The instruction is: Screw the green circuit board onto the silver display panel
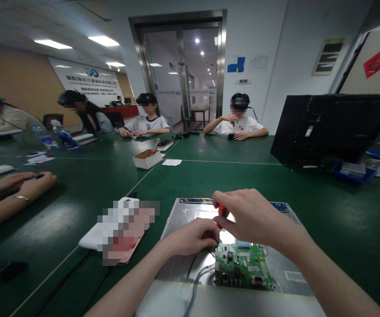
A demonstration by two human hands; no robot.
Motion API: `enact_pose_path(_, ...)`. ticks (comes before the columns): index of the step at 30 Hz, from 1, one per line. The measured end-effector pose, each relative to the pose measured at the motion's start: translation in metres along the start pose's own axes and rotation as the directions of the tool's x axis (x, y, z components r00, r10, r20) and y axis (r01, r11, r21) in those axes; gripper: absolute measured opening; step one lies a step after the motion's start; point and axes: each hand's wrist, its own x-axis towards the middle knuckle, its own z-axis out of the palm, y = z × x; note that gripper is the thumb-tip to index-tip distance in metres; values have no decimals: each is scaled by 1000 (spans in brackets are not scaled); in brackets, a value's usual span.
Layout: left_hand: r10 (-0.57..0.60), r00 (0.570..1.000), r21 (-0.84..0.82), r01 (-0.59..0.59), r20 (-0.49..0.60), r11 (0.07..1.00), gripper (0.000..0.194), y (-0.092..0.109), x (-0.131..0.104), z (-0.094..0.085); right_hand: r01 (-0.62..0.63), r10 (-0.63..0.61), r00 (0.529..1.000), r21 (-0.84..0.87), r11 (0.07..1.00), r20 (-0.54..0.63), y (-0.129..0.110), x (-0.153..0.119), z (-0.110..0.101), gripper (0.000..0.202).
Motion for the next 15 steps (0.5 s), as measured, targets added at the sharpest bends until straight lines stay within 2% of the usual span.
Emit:
enact_pose_path(7, -27, 999, 29, 27, -26, 999, 11, 6, -3, -2, -49, 49, 999, 5, 999, -9, 2, -6, -12, 10)
enact_pose_path(15, -28, 1000, 41, 28, 2, 999, 11, -3, -1, 0, -11, 11, 1000, 22, 1000, 10, -1, -1, -2, 8)
